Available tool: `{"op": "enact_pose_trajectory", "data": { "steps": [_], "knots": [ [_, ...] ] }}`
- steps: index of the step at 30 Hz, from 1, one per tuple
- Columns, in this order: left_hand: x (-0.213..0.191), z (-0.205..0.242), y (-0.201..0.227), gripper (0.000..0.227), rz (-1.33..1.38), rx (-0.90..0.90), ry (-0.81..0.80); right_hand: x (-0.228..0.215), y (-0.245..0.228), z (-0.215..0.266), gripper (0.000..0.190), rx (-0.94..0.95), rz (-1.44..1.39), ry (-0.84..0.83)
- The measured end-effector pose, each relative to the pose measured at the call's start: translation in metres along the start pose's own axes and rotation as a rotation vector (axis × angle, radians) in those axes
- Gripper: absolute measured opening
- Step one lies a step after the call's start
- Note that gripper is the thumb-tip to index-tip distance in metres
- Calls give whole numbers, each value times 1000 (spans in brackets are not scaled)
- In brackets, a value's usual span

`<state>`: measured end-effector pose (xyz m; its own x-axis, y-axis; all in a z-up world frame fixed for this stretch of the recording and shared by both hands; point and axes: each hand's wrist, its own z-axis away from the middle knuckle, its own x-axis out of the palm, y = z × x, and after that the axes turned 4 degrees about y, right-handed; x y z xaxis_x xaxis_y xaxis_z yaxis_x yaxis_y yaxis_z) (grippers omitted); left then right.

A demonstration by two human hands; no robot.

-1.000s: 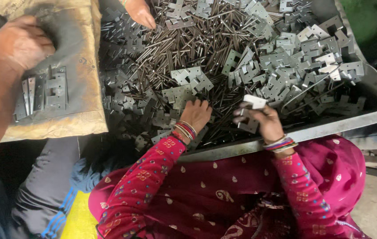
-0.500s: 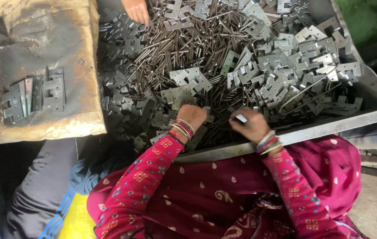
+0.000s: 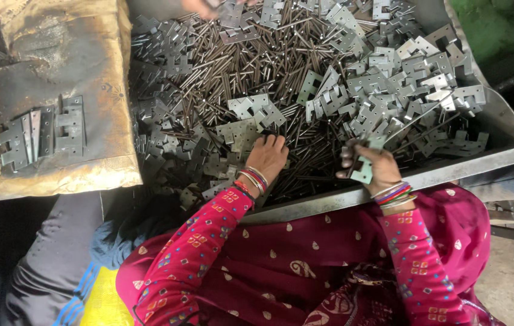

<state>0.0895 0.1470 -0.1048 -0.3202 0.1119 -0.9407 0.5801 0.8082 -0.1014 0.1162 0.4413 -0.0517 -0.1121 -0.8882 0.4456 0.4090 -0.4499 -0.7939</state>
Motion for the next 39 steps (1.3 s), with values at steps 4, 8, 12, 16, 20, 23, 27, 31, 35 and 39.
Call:
{"op": "enact_pose_trajectory", "data": {
  "steps": [4, 8, 12, 16, 20, 23, 27, 31, 35, 39],
  "knots": [
    [-13, -3, 10, 23, 42, -6, -48, 14, 14, 5, 21, -32, 150, 116],
    [-38, -19, 9, 39, 394, -173, -151, 19, 9, 7, 25, -10, 171, 76],
    [-51, -35, -15, 54, 903, -524, 86, 15, 8, 10, 26, -48, 121, 12],
    [-47, -34, -28, 48, 1908, -714, 132, 14, 5, 8, 30, -54, 63, -30],
    [-42, -20, 4, 40, 1918, -787, 12, 26, 20, 6, 35, 54, 51, 34],
    [-48, -10, 48, 42, 1406, -623, -106, 47, 51, 5, 42, 48, -105, 56],
    [-50, 0, 75, 39, 867, -628, -178, 58, 77, 2, 69, -93, 505, 42],
    [-32, 4, 52, 22, 1033, -773, 61, 34, 62, -6, 73, -62, 1316, 133],
    [-19, 1, 26, 20, 1246, -750, 2, 1, 35, -27, 80, -439, 2092, 195],
    [-18, -2, 24, 19, 1149, -415, 135, -18, 33, -44, 50, -498, 2226, 67]
  ]
}}
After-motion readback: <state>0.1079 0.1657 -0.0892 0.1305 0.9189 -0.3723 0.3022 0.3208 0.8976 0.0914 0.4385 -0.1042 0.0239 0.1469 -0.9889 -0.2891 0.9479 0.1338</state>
